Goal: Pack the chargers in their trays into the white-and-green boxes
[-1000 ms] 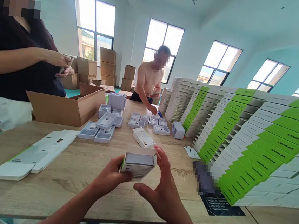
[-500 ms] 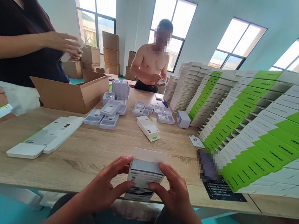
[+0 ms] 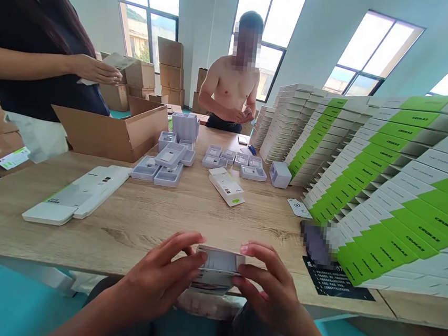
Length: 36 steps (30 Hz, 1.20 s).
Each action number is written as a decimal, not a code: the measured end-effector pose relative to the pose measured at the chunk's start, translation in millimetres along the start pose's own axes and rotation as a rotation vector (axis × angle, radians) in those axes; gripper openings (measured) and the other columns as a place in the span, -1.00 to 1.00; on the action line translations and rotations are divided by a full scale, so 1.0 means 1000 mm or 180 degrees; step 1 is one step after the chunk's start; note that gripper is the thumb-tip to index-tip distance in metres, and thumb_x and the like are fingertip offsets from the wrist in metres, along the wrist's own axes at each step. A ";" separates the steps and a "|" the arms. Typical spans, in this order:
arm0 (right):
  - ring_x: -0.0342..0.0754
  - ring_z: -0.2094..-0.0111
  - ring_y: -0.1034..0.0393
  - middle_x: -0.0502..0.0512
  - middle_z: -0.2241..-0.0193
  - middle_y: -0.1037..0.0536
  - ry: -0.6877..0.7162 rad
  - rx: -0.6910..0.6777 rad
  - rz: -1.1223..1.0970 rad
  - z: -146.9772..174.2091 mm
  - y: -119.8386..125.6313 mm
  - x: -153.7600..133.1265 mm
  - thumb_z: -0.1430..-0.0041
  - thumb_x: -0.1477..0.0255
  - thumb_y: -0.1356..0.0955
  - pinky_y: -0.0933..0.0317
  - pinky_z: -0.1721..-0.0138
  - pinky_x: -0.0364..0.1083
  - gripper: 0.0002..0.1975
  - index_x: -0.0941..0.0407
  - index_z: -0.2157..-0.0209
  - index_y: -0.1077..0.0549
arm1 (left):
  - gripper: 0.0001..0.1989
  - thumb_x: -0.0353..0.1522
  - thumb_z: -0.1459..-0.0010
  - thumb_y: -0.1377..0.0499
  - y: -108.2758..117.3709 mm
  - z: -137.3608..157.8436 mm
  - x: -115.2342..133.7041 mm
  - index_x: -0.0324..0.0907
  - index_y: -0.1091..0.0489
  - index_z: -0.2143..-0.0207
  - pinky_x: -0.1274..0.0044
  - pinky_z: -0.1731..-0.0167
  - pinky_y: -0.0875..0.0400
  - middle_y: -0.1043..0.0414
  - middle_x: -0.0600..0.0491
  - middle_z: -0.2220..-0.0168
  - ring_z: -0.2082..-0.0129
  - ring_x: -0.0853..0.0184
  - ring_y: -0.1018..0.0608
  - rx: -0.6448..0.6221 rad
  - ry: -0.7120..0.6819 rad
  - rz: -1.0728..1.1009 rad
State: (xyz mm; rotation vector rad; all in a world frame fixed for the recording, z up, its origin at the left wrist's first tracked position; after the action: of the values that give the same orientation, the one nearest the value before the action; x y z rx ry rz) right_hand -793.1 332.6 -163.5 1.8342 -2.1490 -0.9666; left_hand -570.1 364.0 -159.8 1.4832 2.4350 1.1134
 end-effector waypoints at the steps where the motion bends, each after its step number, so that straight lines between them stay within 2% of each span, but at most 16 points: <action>1: 0.04 -0.06 -0.45 0.18 0.03 -0.55 0.0084 -0.0009 -0.0046 -0.003 0.002 -0.003 -0.25 0.68 -0.39 -0.43 -0.05 0.04 -0.63 0.05 -0.03 -0.41 | -0.77 -0.61 -0.34 -0.09 0.000 0.000 0.002 -0.21 -0.40 0.05 0.48 -0.06 -0.52 -0.48 -0.17 -0.07 -0.05 0.26 -0.57 0.0088 -0.0078 0.0143; 3: 0.00 0.03 -0.48 0.11 0.14 -0.59 0.0165 -0.0121 -0.0002 -0.009 0.002 -0.009 -0.26 0.69 -0.37 -0.43 -0.01 0.01 -0.63 0.04 -0.02 -0.39 | -0.72 -0.67 -0.28 -0.12 0.001 0.001 0.006 -0.19 -0.35 0.06 0.42 -0.15 -0.48 -0.53 -0.14 -0.02 -0.18 0.21 -0.50 0.0183 -0.0254 0.0361; 5: 0.03 0.02 -0.47 0.16 0.11 -0.59 -0.0011 -0.0299 0.0080 -0.015 0.000 -0.012 -0.32 0.55 -0.39 -0.42 0.01 0.02 -0.79 0.06 0.05 -0.44 | -0.68 -0.65 -0.27 -0.14 0.000 0.002 0.009 -0.18 -0.35 0.00 0.39 -0.16 -0.47 -0.53 -0.12 -0.03 -0.21 0.20 -0.47 0.0124 -0.0207 0.0394; 7: 0.06 -0.02 -0.47 0.20 0.02 -0.58 -0.0467 -0.0404 -0.0049 -0.019 -0.001 -0.011 -0.36 0.37 -0.40 -0.42 0.02 0.01 -0.92 0.06 0.17 -0.47 | -0.75 -0.56 -0.30 -0.18 -0.001 0.000 0.009 -0.14 -0.41 0.02 0.40 -0.12 -0.51 -0.51 -0.12 -0.07 -0.18 0.20 -0.51 0.0010 0.0221 0.0344; 8: 0.05 -0.04 -0.48 0.19 -0.01 -0.58 -0.0742 -0.0442 -0.0180 -0.021 -0.002 -0.009 -0.37 0.31 -0.40 -0.42 0.01 -0.01 -0.89 0.05 0.23 -0.47 | -0.85 -0.50 -0.31 -0.20 -0.001 -0.002 0.007 -0.12 -0.45 0.11 0.43 -0.08 -0.53 -0.51 -0.09 -0.08 -0.13 0.21 -0.54 -0.0016 0.0546 0.0329; 9: 0.04 -0.04 -0.49 0.16 -0.02 -0.60 -0.1004 -0.0477 -0.0292 -0.021 -0.004 -0.008 -0.37 0.30 -0.40 -0.42 0.00 -0.03 -0.86 0.04 0.27 -0.46 | -0.94 -0.43 -0.33 -0.21 -0.001 -0.002 0.005 -0.10 -0.46 0.20 0.46 -0.03 -0.55 -0.51 -0.06 -0.08 -0.09 0.23 -0.57 -0.0013 0.0907 0.0333; 11: 0.00 -0.01 -0.54 0.08 0.02 -0.64 -0.1448 -0.0484 -0.0406 -0.020 -0.006 -0.004 -0.36 0.34 -0.41 -0.42 0.02 -0.07 -0.93 0.01 0.24 -0.48 | -0.91 -0.33 -0.33 -0.23 -0.002 -0.003 0.002 -0.06 -0.46 0.30 0.52 0.08 -0.59 -0.55 0.03 -0.07 0.03 0.29 -0.63 0.0069 0.1589 0.0380; 13: -0.03 0.05 -0.57 0.04 0.04 -0.66 -0.1730 -0.0386 -0.0443 -0.019 -0.007 -0.001 -0.35 0.34 -0.41 -0.44 0.07 -0.09 -0.91 -0.03 0.12 -0.50 | -0.95 -0.27 -0.33 -0.24 -0.004 -0.002 0.000 0.00 -0.50 0.21 0.58 0.21 -0.63 -0.60 0.10 -0.02 0.16 0.34 -0.66 0.0196 0.2085 0.0482; 15: -0.06 0.12 -0.60 0.00 0.08 -0.68 -0.1874 -0.0274 -0.0493 -0.018 -0.007 0.001 -0.36 0.31 -0.40 -0.46 0.14 -0.11 -0.87 -0.06 0.08 -0.51 | -0.85 -0.24 -0.32 -0.25 -0.004 -0.003 -0.001 0.08 -0.54 0.07 0.64 0.29 -0.63 -0.62 0.15 0.00 0.22 0.38 -0.68 0.0353 0.2248 0.0567; 18: -0.07 0.13 -0.62 -0.02 0.11 -0.70 -0.1926 -0.0230 -0.0619 -0.018 -0.006 0.003 -0.37 0.30 -0.40 -0.46 0.13 -0.13 -0.93 -0.04 0.18 -0.53 | -0.83 -0.29 -0.31 -0.26 -0.002 -0.008 0.002 0.17 -0.60 0.09 0.68 0.13 -0.59 -0.65 0.24 0.04 0.10 0.40 -0.68 0.0488 0.2002 0.0550; 21: -0.07 0.06 -0.62 0.00 0.08 -0.70 -0.1695 -0.0239 -0.0631 -0.020 -0.003 0.001 -0.36 0.36 -0.41 -0.46 0.05 -0.14 -0.96 -0.02 0.21 -0.55 | -0.81 -0.34 -0.32 -0.25 0.002 -0.012 0.006 0.15 -0.64 0.17 0.72 0.04 -0.54 -0.66 0.25 0.06 0.08 0.43 -0.69 0.0511 0.1695 0.0469; 27: -0.01 0.00 -0.60 0.21 -0.03 -0.65 -0.0539 -0.0331 -0.0252 -0.020 0.004 -0.006 -0.35 0.43 -0.43 -0.49 -0.03 -0.07 -0.84 0.04 0.05 -0.54 | -0.81 -0.36 -0.35 -0.23 0.007 -0.015 0.011 0.07 -0.63 0.11 0.71 0.06 -0.56 -0.67 0.16 0.06 0.12 0.42 -0.70 0.0385 0.1249 0.0214; 31: 0.03 -0.01 -0.60 0.29 -0.02 -0.65 -0.0037 -0.0351 0.0014 -0.021 0.005 -0.007 -0.35 0.42 -0.42 -0.52 0.00 -0.02 -0.77 0.06 -0.02 -0.50 | -0.78 -0.42 -0.38 -0.20 0.009 -0.012 0.011 -0.06 -0.58 0.00 0.62 0.03 -0.58 -0.64 0.02 0.00 0.06 0.35 -0.68 0.0331 0.0556 0.0034; 34: 0.02 0.00 -0.59 0.28 -0.01 -0.65 0.0030 -0.0386 0.0043 -0.021 0.001 -0.006 -0.36 0.45 -0.40 -0.53 0.03 -0.02 -0.79 0.05 -0.01 -0.49 | -0.71 -0.48 -0.37 -0.20 0.002 -0.001 0.006 -0.10 -0.51 -0.10 0.51 -0.08 -0.55 -0.58 -0.08 -0.08 -0.06 0.29 -0.63 0.0217 0.0112 -0.0145; 36: 0.01 0.00 -0.59 0.27 -0.02 -0.64 -0.0071 -0.0364 0.0001 -0.019 -0.004 -0.005 -0.37 0.49 -0.39 -0.52 0.02 -0.03 -0.81 0.05 0.01 -0.49 | -0.68 -0.49 -0.37 -0.18 -0.009 0.008 0.001 -0.06 -0.47 -0.11 0.45 -0.11 -0.54 -0.54 -0.09 -0.14 -0.10 0.26 -0.60 0.0215 0.0114 -0.0097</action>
State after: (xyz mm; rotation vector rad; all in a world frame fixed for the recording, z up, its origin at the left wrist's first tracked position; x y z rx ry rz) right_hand -779.5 330.6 -149.4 1.7784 -2.0603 -1.0908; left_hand -573.6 367.0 -171.2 1.4515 2.5347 1.0714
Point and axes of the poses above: each hand's wrist, its own z-axis away from the middle knuckle, its own y-axis out of the back of the hand, x = y × z, the point moved 6 cm from there along -z, towards the middle knuckle
